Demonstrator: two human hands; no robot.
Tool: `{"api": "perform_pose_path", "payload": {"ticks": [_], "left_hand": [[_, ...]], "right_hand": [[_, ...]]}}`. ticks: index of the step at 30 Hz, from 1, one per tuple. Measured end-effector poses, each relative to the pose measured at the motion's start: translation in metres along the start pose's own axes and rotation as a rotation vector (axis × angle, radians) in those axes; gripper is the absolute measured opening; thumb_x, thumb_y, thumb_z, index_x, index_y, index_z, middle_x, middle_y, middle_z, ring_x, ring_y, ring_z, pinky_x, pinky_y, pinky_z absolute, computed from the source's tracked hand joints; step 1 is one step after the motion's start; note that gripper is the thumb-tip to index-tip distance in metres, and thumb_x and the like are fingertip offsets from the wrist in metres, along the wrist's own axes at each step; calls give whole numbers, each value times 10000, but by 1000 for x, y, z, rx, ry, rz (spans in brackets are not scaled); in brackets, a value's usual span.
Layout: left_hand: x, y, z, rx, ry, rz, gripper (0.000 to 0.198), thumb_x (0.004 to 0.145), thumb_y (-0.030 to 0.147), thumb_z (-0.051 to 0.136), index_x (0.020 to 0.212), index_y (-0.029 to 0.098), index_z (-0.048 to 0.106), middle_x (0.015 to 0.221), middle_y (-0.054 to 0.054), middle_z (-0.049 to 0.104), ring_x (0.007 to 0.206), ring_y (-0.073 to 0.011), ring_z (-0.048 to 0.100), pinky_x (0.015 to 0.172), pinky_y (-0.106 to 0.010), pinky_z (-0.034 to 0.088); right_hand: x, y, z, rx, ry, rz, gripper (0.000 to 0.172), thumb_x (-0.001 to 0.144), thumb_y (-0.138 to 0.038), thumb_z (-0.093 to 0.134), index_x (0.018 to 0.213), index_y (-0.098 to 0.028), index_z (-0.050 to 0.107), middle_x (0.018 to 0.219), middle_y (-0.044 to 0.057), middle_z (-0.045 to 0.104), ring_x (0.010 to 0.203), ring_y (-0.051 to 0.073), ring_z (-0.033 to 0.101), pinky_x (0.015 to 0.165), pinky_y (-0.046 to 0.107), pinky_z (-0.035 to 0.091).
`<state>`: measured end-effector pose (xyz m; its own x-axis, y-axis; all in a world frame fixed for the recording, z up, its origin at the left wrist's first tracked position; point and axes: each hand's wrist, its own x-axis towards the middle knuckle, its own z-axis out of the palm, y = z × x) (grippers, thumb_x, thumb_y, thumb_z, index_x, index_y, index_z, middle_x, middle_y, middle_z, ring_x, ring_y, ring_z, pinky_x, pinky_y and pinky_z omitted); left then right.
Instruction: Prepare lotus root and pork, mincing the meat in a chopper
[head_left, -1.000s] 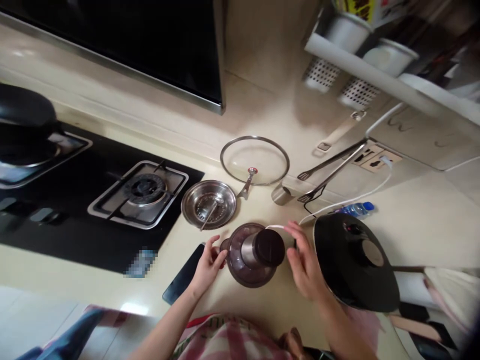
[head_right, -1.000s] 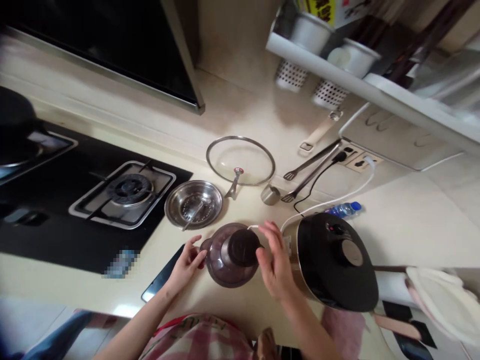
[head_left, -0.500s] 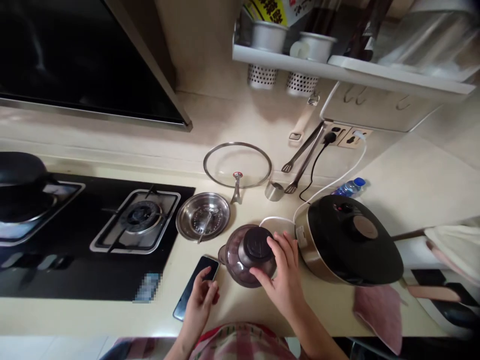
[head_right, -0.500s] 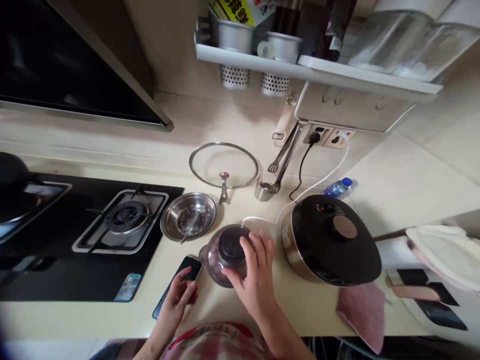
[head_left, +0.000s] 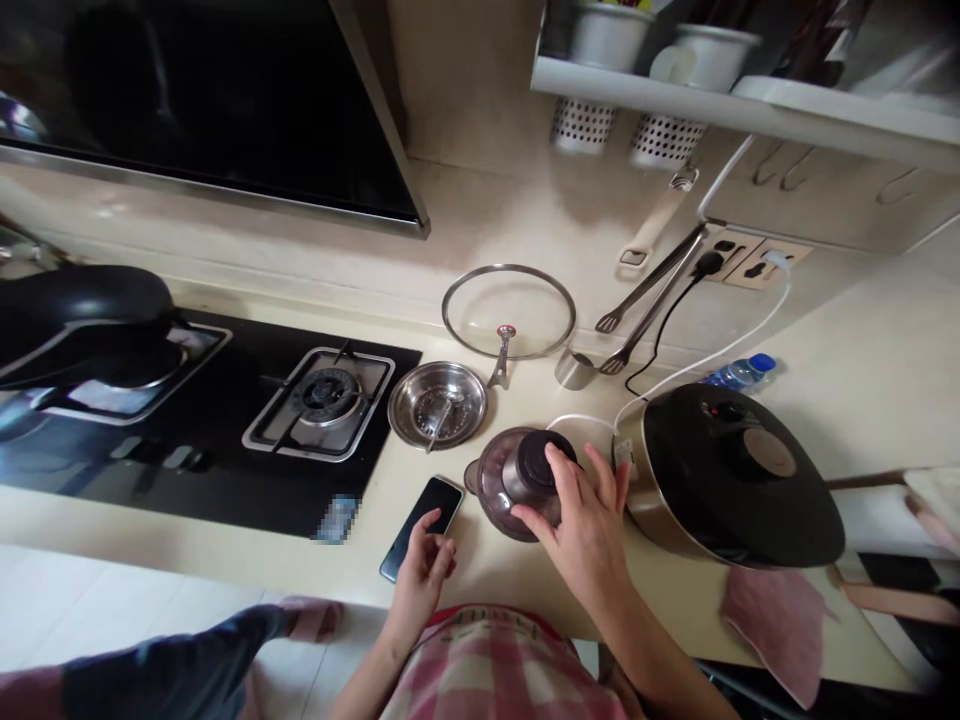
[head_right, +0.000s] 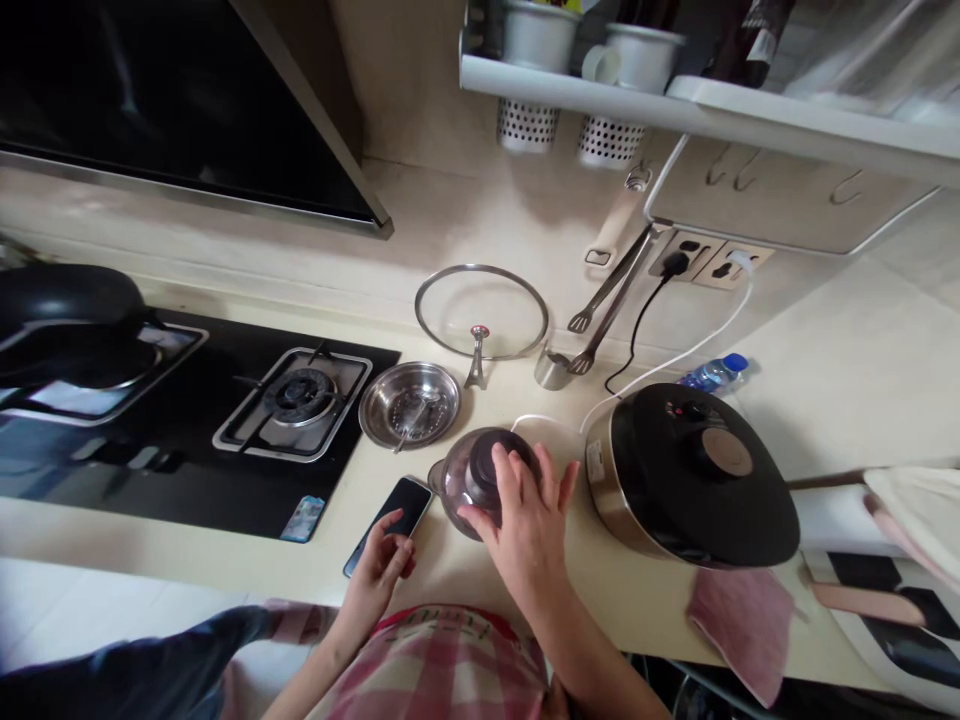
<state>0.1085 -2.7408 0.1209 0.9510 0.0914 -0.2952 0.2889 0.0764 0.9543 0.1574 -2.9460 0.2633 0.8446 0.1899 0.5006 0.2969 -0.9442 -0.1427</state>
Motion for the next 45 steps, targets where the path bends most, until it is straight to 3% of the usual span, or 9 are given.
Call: {"api": "perform_pose_path", "payload": {"ticks": [7,27,35,45], "left_hand": [[-2,1,-6,17,-21,-3,553,797,479,557,1221,212,322,687,54,503,559,-114,493,524,-249,405],[-5,-9,-28,-30,-26,23,521,830,453,534,1237,214,314,688,52,505,557,-110,482,526,-246,385],[-17,0,-50,25,-41,5,504,825,419,532,1233,206,325,691,54,503,584,-115,508,552,-252,407],[-33,-7,-79,42,-86,-40,502,804,389,546,1225,220,330,702,61,506,596,-112,523,603,-266,438]], "right_hand": [[1,-7,0,-54,-69,-27,729,751,-585,612,1345,-197,444,1179,159,621,1180,372,453,1060,662,95],[2,-5,6,-103,-49,-98,768,753,-605,592,1332,-125,434,1082,191,643,1110,339,519,1047,610,256],[4,-7,5,-126,-30,-105,786,761,-638,554,1306,-82,449,1088,205,620,1086,320,538,1060,558,268],[8,-12,2,-173,-64,-85,664,844,-569,459,1304,-90,451,1055,174,630,1054,307,544,1058,530,253]]}}
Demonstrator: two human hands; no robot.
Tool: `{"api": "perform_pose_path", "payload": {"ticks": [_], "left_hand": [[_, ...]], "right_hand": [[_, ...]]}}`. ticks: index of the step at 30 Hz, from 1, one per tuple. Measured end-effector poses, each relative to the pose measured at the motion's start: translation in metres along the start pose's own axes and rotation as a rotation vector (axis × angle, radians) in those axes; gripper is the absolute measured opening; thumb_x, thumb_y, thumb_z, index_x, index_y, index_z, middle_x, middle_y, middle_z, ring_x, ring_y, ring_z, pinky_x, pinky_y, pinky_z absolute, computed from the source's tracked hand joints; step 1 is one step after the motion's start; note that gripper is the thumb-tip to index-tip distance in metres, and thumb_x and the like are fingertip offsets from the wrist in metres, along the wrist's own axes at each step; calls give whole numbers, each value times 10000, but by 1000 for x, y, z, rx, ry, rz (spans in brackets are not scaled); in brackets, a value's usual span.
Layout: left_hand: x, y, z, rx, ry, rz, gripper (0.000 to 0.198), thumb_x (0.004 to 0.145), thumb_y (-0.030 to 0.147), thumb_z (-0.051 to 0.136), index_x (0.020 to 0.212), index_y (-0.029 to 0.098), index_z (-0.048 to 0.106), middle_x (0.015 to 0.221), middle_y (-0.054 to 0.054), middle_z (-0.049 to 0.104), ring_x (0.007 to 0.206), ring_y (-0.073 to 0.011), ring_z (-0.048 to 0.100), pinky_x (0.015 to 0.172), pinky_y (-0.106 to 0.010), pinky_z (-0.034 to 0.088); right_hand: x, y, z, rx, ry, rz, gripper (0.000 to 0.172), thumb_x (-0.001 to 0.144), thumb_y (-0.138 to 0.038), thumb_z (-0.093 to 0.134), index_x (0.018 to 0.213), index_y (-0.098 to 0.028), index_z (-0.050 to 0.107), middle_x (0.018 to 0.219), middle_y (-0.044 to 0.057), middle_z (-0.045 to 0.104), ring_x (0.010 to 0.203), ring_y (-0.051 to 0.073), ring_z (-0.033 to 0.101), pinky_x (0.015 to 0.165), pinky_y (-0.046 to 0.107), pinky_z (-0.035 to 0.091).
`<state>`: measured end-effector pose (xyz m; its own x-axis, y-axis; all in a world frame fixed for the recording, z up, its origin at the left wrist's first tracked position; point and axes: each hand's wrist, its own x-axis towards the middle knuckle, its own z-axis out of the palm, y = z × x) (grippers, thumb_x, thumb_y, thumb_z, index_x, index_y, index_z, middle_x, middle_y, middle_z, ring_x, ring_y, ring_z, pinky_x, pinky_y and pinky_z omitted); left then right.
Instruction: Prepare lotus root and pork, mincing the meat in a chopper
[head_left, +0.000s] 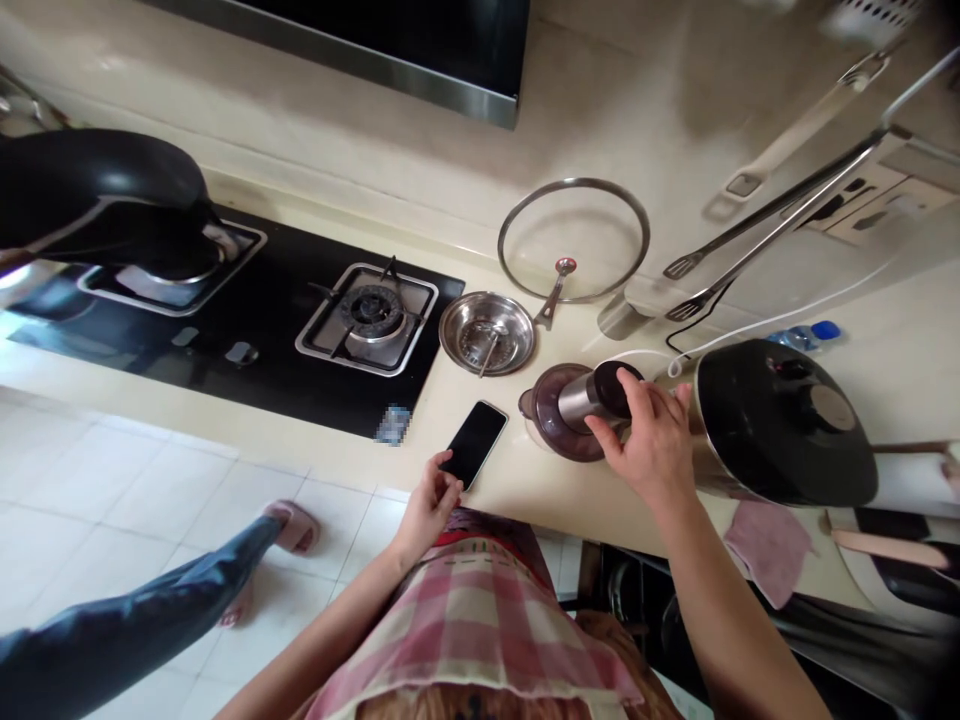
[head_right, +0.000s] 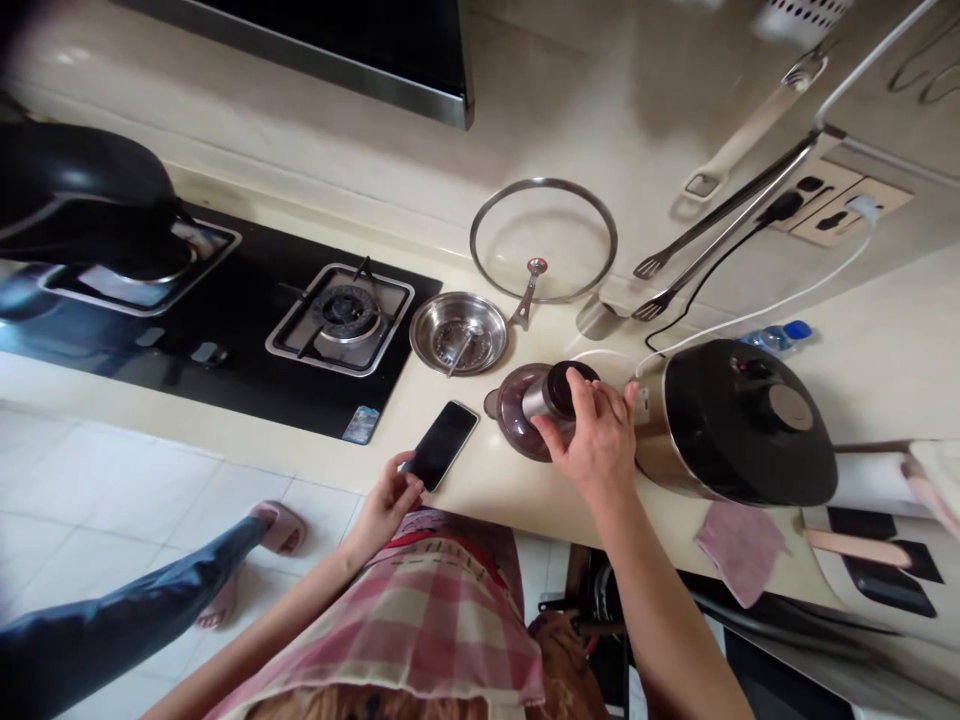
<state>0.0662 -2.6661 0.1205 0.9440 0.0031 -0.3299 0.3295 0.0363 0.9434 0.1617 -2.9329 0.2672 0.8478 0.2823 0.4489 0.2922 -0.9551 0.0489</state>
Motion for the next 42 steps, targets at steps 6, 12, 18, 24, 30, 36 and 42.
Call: {"api": "perform_pose_path", "payload": {"ticks": [6,12,18,24,30,36,42], "left_hand": [[-18,-3,4,-1,82,80,482,808,380,542,1220,216,352,676,63,503,564,-105,485,580,-251,407],[-59,-21,32,-41,171,112,493,813,379,537,1234,209,345,686,52,506,561,-112,466,559,-254,389],[-121,-49,59,-62,283,21,500,816,390,533,1235,211,327,710,50,490,589,-116,477,572,-257,388],[-161,-71,79,-156,375,-48,496,825,391,527,1242,197,341,698,53,470,606,-117,472,588,-257,402],[-162,-71,71,-159,400,20,469,841,340,517,1247,199,328,732,43,494,642,-114,487,622,-261,413],[-152,-68,35,-191,389,45,474,834,319,530,1251,215,331,726,51,495,638,-107,482,622,-249,402],[-135,-66,-19,-226,399,67,468,829,319,536,1241,224,334,730,50,492,648,-114,513,644,-265,423]], "right_hand": [[0,3,0,-32,21,-63,607,864,-542,429,1285,-107,467,981,144,644,994,301,554,1045,527,263],[0,11,5,-25,38,-153,565,882,-494,383,1268,-93,479,919,133,634,939,298,539,1012,557,267],[1,19,9,-21,51,-218,570,868,-492,384,1257,-90,491,860,136,621,901,312,529,967,581,273],[1,22,9,-25,6,-229,607,866,-505,389,1259,-53,487,921,172,609,931,315,522,963,604,272],[3,22,10,-64,23,-217,594,853,-517,413,1243,-83,524,941,155,639,920,272,555,995,537,307],[3,20,11,-56,18,-161,601,853,-508,403,1248,-70,517,965,161,656,931,270,582,1009,488,313],[5,18,13,-78,-7,-79,606,838,-492,417,1249,-57,515,950,174,665,911,287,588,995,485,316]]}}
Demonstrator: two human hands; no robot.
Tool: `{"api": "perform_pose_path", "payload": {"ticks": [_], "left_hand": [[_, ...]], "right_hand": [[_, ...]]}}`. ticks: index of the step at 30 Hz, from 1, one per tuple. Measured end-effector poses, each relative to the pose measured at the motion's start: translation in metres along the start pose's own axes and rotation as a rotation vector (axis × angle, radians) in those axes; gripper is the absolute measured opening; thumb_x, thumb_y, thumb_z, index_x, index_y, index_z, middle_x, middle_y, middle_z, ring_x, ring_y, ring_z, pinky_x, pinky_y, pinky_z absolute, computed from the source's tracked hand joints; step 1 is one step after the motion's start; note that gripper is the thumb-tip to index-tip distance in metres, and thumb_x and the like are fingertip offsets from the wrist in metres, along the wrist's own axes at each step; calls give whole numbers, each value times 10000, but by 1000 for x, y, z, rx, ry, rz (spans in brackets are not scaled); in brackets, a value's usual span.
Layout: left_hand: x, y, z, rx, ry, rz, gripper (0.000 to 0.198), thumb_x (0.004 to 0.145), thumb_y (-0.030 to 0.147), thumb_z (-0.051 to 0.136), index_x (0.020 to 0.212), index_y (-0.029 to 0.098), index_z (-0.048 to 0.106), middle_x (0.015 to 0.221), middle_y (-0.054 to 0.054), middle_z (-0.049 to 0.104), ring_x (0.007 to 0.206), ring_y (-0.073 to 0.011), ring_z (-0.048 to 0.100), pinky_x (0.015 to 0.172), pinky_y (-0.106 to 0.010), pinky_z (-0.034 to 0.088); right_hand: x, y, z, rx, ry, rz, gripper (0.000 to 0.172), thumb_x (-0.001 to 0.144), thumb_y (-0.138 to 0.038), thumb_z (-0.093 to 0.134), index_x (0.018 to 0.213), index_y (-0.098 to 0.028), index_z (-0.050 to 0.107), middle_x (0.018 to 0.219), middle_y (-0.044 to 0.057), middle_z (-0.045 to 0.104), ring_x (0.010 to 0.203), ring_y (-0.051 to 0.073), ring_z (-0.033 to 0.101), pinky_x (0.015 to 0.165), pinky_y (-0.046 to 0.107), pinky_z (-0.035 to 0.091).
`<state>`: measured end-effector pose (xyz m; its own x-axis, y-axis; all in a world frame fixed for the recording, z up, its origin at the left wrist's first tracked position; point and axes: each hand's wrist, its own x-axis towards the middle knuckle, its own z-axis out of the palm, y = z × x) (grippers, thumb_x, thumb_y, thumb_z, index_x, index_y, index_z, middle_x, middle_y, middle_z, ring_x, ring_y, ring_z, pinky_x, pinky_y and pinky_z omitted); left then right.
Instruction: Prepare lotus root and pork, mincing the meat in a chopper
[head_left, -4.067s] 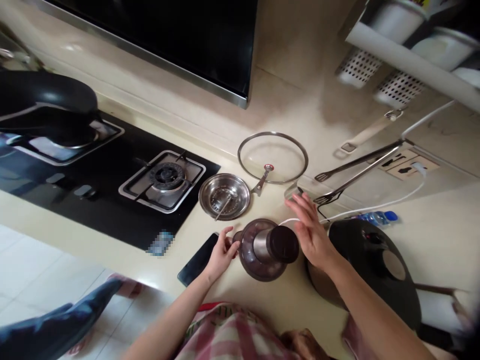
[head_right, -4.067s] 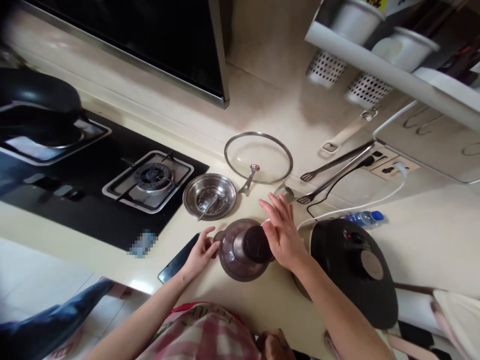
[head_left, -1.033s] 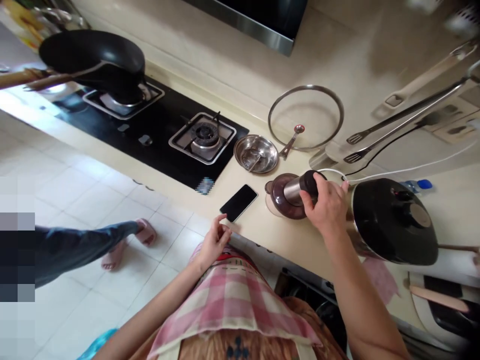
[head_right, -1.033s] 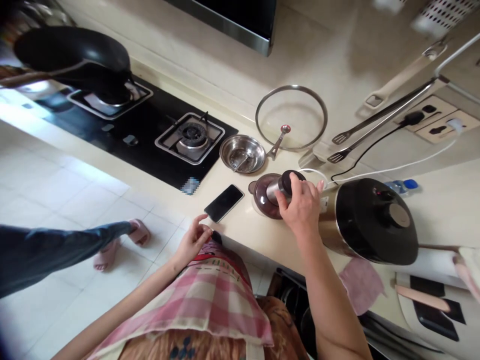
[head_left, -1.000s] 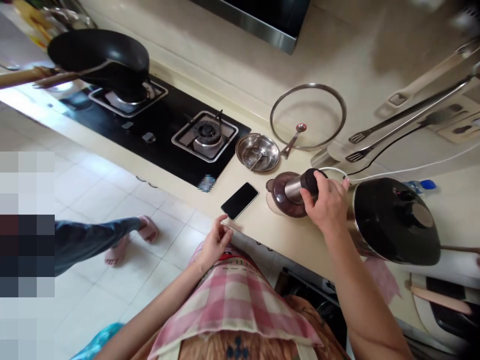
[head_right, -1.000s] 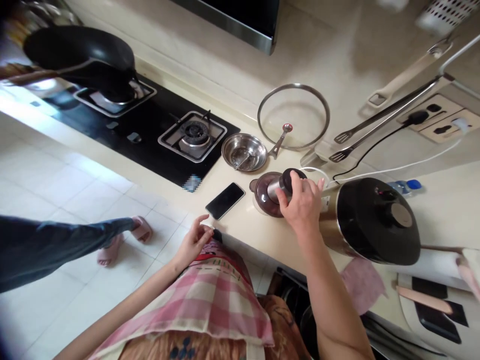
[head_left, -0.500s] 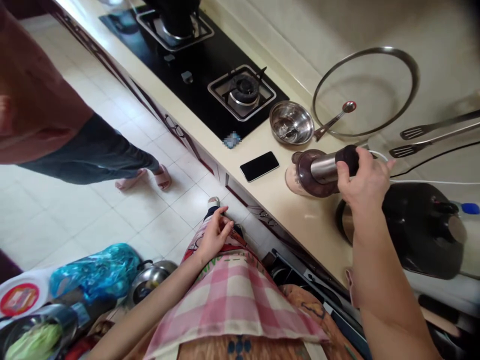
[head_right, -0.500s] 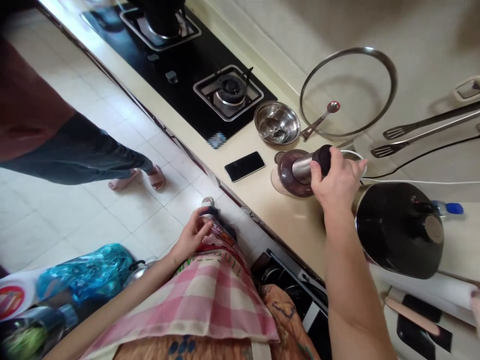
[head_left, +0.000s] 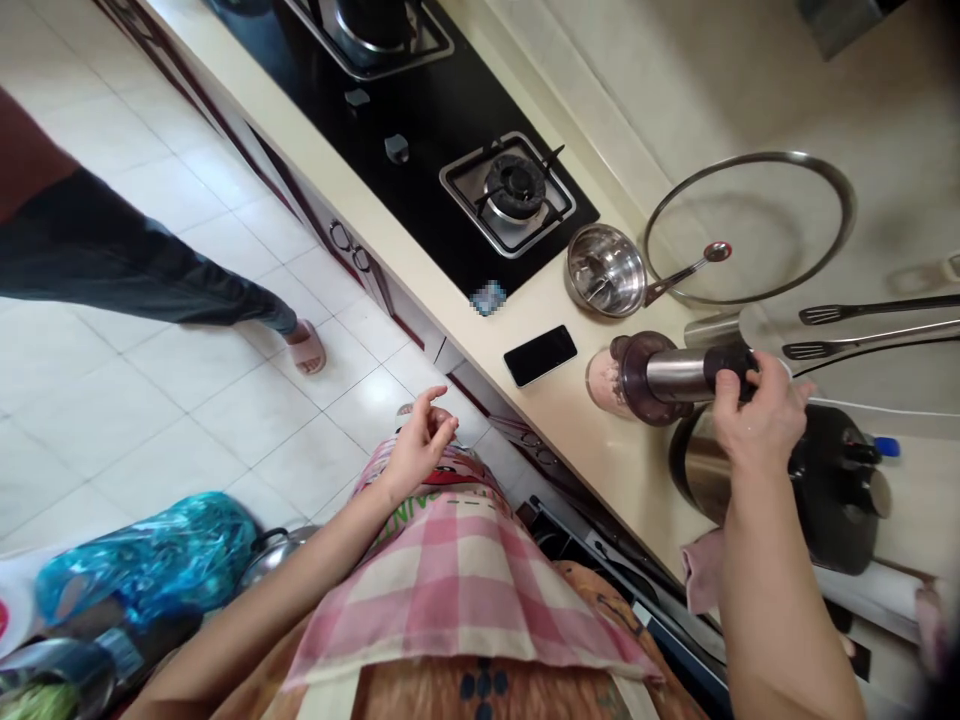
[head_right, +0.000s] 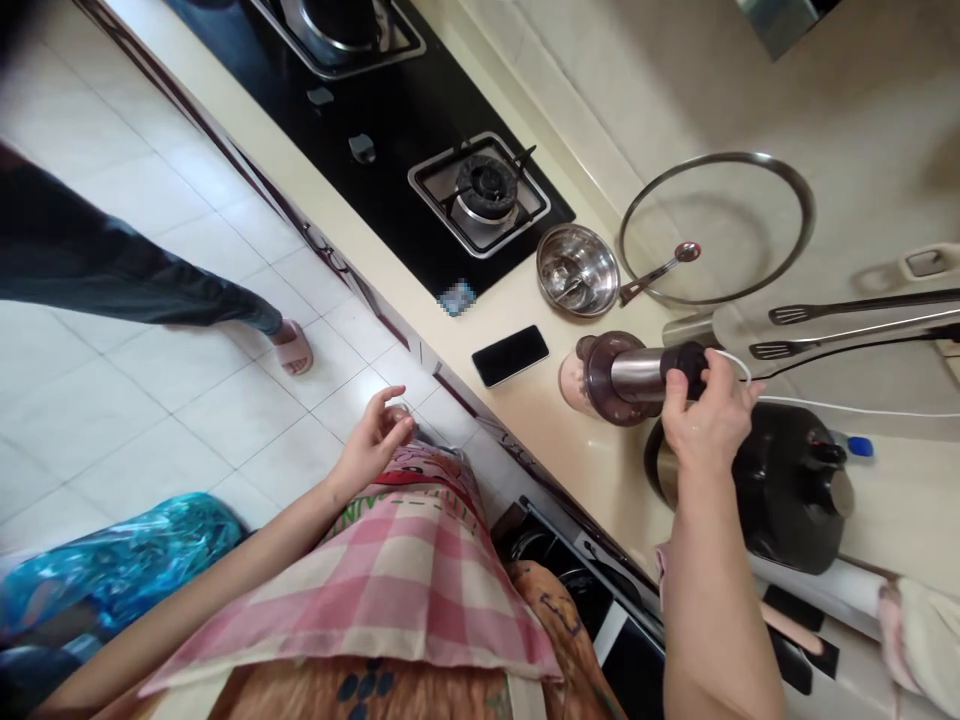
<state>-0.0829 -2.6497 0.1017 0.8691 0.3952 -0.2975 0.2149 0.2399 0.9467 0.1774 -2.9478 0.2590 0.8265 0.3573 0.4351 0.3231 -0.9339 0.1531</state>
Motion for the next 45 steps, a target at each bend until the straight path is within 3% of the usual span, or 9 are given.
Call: {"api": "perform_pose_path", "payload": {"ticks": [6,12,20,26,32,37,41,45], "left_hand": [[29,10,-26,52,-58,-9,451,838,317,518,1236,219,329,707,57,481,628,-111,499,617,-254,413],[43,8,-35,74,-77,-34,451,840,324,516,1238,222,330,682,61,481,596,-110,479,574,-239,398],[58,14,-14,84,-84,-14,477,834,322,526,1256,213,334,694,52,504,588,-112,494,564,-245,407],[68,22,3,130,-79,12,457,847,349,504,1250,222,329,704,55,494,582,-109,494,582,-256,418],[69,33,19,190,-84,-9,457,844,351,502,1245,224,325,701,50,504,595,-116,505,576,-256,415],[71,33,26,207,-89,-21,462,846,352,501,1249,228,312,697,50,508,571,-111,481,556,-249,404],[74,36,31,226,-90,-20,452,844,347,503,1242,224,328,686,52,506,588,-117,495,577,-252,413],[77,38,36,228,-101,-33,452,846,343,502,1244,220,325,691,52,498,601,-118,504,581,-254,419]], "right_hand": [[2,-2,1,-34,-32,53,604,829,-497,433,1255,-75,506,964,177,656,916,290,587,1022,492,276],[3,-1,2,-53,-12,32,585,840,-476,430,1249,-66,514,924,174,673,910,302,606,1009,468,317],[0,-9,-4,-57,11,-12,609,858,-506,407,1252,-52,501,974,180,659,935,314,610,1039,502,299],[9,-5,-14,47,-19,-35,566,870,-480,421,1292,-105,461,889,113,680,900,286,624,1009,528,338],[0,-3,-9,120,56,38,503,914,-415,362,1298,-105,456,994,142,649,974,267,583,1009,501,328],[-9,5,-1,127,44,-38,493,902,-476,368,1203,-141,570,1115,162,572,1125,312,481,1002,530,305],[-9,1,-1,63,67,-14,512,882,-532,385,1149,-164,621,1275,182,474,1261,375,341,1010,584,255],[-5,-3,-4,49,3,3,507,898,-534,345,1074,-175,657,1388,156,427,1351,389,223,1030,618,197]]}}
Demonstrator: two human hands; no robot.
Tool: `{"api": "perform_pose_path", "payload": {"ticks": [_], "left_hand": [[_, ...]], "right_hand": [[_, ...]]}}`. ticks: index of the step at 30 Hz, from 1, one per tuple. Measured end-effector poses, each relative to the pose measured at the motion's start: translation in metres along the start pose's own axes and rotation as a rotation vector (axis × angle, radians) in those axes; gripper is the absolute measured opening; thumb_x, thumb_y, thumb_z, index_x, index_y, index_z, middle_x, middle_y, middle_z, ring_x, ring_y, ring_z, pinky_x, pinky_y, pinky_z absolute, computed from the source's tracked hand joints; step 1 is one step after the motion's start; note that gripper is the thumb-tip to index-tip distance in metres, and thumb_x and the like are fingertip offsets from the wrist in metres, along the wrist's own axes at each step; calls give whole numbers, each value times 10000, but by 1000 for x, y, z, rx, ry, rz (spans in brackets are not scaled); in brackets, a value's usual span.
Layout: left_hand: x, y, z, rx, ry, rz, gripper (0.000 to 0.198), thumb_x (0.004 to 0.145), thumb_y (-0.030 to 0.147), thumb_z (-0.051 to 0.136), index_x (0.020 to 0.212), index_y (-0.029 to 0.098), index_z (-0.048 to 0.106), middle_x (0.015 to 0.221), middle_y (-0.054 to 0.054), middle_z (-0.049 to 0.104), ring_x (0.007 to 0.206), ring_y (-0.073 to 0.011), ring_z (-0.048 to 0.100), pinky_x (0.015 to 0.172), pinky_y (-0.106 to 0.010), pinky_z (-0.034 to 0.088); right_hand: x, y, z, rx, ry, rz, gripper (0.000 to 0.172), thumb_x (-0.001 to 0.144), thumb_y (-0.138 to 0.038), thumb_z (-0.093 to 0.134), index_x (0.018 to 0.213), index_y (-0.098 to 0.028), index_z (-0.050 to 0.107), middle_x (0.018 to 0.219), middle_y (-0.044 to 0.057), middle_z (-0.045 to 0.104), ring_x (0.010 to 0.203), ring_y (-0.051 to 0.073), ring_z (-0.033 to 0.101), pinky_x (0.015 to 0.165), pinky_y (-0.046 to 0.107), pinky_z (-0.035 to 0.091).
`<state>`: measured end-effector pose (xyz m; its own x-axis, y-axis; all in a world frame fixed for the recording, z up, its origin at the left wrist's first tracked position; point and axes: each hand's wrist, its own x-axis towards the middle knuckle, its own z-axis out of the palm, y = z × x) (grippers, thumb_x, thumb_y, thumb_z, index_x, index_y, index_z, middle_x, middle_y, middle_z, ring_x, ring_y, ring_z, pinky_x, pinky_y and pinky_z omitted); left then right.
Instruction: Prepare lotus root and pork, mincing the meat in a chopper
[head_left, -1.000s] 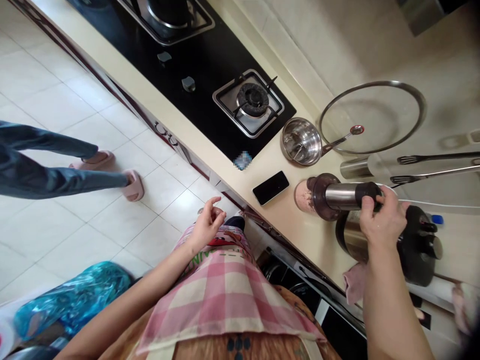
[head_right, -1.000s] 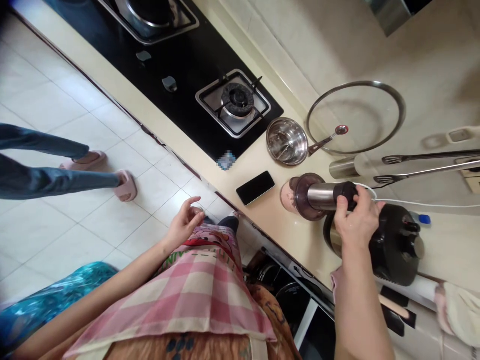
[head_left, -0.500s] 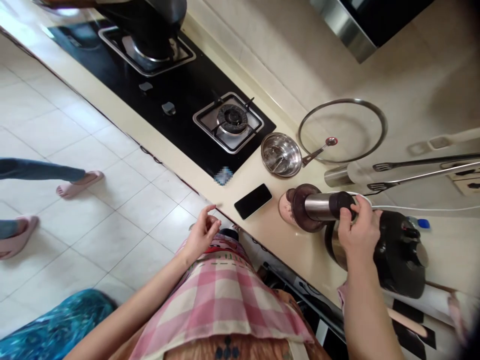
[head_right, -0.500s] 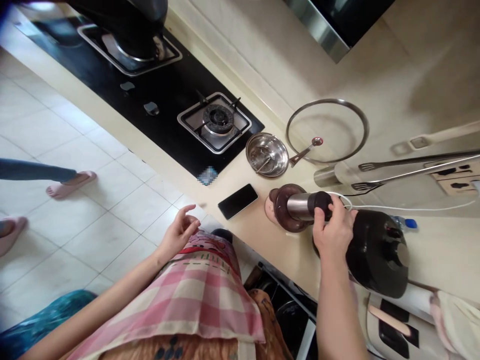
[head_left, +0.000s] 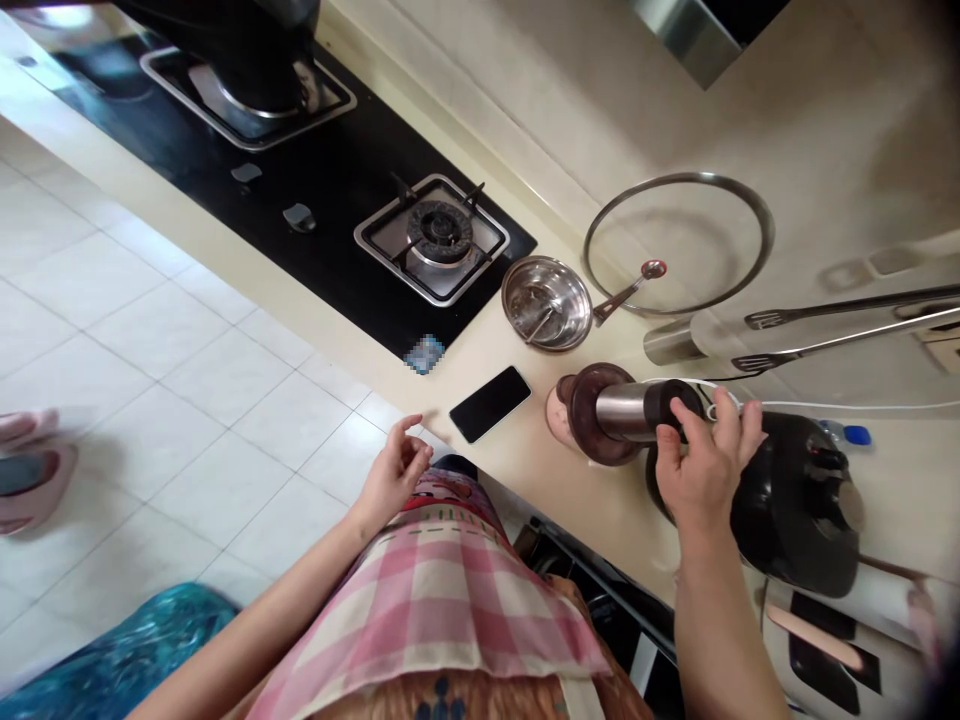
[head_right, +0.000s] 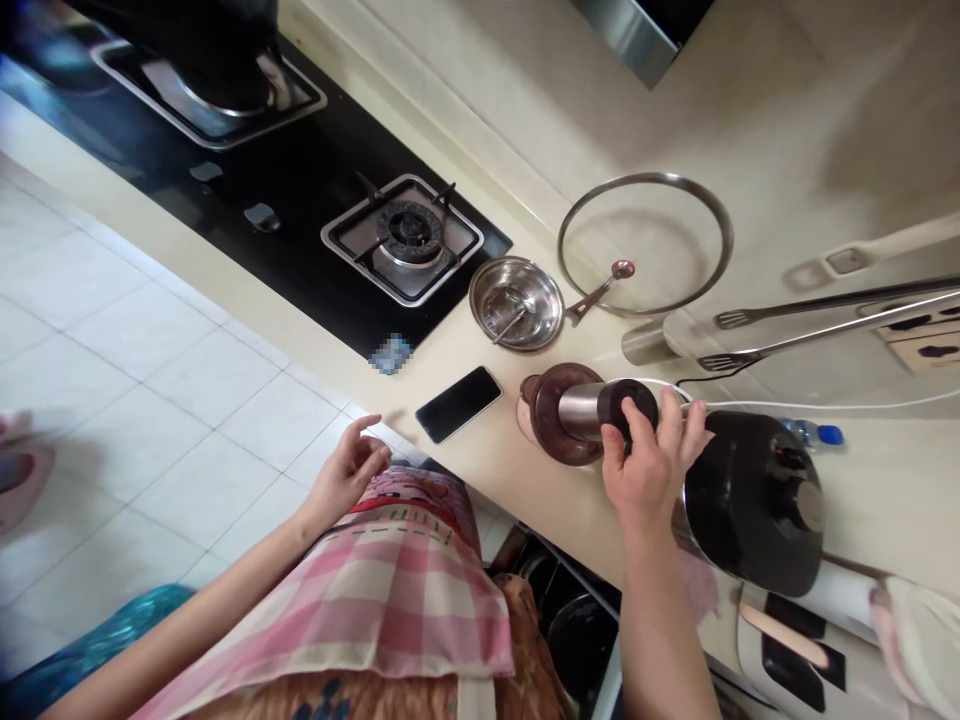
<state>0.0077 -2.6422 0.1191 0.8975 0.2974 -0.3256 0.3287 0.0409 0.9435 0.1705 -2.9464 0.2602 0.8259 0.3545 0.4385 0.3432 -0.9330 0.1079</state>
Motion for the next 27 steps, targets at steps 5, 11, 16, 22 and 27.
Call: {"api": "perform_pose_path", "payload": {"ticks": [5,11,16,22,27], "left_hand": [[3,-2,4,-3,-11,-20,460,846,354,503,1247,222,322,697,53,502,579,-115,509,550,-249,410],[3,-2,6,-2,-12,-7,452,848,349,496,1249,230,324,711,47,503,592,-120,527,557,-255,418],[0,-4,3,-25,10,-4,445,842,334,503,1239,232,330,704,49,495,589,-120,530,553,-252,405],[-2,-10,1,-35,40,19,439,841,317,502,1238,228,338,693,53,484,612,-125,523,593,-269,415],[-4,-14,-1,-59,46,33,451,845,307,497,1255,218,333,692,51,489,583,-116,494,563,-256,399]], "right_hand": [[2,4,3,45,-31,5,471,903,-502,378,1052,-160,665,1430,148,409,1383,382,177,1048,628,184],[2,7,4,73,-7,-19,482,902,-503,384,1048,-140,665,1406,173,437,1378,381,202,1048,622,217],[3,8,6,106,4,-25,482,901,-506,384,1039,-138,663,1382,186,459,1368,387,217,1025,654,230],[3,10,7,121,14,-21,502,887,-528,391,1030,-133,666,1356,194,486,1356,382,254,1022,643,243],[7,12,3,107,-30,-47,447,884,-493,422,1008,-147,676,1368,164,484,1367,372,231,1038,630,230]]}}
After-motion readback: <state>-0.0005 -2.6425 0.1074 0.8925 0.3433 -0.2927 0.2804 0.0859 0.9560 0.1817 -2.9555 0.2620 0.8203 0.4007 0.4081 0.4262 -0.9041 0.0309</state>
